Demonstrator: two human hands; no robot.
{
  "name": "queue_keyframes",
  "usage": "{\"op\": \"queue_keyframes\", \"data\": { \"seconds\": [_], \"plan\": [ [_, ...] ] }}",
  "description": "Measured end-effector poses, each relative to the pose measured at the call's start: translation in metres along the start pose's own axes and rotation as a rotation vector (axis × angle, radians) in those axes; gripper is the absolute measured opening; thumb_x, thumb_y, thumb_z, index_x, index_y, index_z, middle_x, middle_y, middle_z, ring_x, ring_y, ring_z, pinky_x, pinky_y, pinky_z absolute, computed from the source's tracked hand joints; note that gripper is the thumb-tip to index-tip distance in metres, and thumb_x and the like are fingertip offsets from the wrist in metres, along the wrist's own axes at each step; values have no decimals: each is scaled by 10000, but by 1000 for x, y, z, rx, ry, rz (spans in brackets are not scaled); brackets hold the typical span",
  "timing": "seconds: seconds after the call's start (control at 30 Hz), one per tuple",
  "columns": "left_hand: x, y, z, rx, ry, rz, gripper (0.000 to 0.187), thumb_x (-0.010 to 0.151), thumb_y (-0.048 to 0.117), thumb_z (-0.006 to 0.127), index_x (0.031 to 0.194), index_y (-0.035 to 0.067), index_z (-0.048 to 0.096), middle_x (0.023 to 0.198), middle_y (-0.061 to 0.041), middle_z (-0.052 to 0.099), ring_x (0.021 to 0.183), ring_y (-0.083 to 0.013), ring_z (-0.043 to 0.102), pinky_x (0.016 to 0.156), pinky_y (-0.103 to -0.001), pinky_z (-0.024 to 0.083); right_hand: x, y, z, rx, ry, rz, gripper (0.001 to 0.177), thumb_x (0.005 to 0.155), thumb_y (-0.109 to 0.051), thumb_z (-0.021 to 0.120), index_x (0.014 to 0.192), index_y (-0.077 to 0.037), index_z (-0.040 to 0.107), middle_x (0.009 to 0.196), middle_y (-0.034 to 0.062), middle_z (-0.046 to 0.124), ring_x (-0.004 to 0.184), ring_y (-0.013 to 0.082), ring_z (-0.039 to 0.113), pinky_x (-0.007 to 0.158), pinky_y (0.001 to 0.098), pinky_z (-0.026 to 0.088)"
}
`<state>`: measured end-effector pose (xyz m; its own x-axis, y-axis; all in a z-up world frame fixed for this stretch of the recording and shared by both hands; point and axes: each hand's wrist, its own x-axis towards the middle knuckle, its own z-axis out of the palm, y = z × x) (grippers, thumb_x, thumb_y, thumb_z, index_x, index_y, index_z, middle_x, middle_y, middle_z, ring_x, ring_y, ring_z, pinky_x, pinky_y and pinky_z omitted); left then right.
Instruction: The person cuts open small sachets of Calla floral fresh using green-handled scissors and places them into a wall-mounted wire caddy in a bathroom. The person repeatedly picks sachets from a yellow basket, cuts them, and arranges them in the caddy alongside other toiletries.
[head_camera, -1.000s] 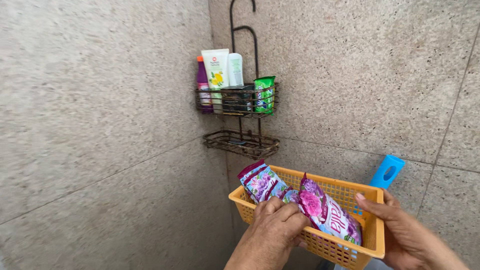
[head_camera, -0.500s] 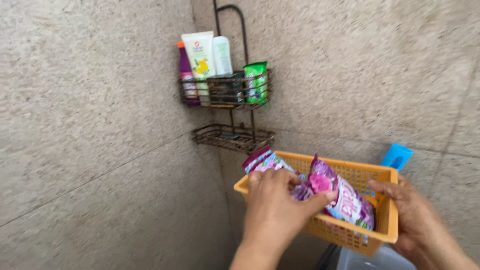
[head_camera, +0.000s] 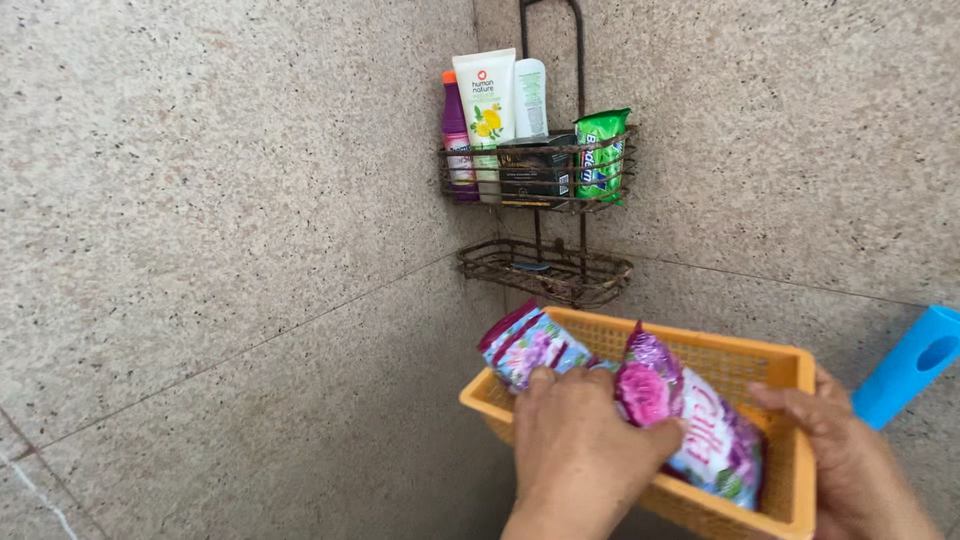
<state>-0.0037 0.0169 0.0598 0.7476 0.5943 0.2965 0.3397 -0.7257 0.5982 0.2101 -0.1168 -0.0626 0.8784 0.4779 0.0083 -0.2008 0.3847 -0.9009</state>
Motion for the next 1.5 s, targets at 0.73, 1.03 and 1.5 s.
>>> {"op": "queue_keyframes", "data": {
  "seconds": [0.73,1.03,1.5],
  "plan": [
    [67,-118,22,-270,170,26,404,898,146,747,1292,220,698,1405,-128,605,1351,-337,535,1078,-427,444,31,70,52,-30,215,-59,653,753,-28,682,1371,-102,483,1136,137,676,1004,281,702,868,481,576],
    [59,-94,-5,11,-192,40,970,854,277,814,1639,355,249,1613,-254,291,1448,-407,366,1137,-438,364,26,82,51,-47,188,-92,669,766,-21,714,1388,-66,474,1127,146,650,1009,278,671,892,486,554],
    [40,-67,-7,190,-355,-273,1169,627,438,955,1470,16,265,1258,-189,637,1215,-331,635,1052,-397,494,37,95,48,0,270,91,872,721,51,677,1502,-143,341,1206,195,619,1099,348,671,932,564,560]
  ]
}}
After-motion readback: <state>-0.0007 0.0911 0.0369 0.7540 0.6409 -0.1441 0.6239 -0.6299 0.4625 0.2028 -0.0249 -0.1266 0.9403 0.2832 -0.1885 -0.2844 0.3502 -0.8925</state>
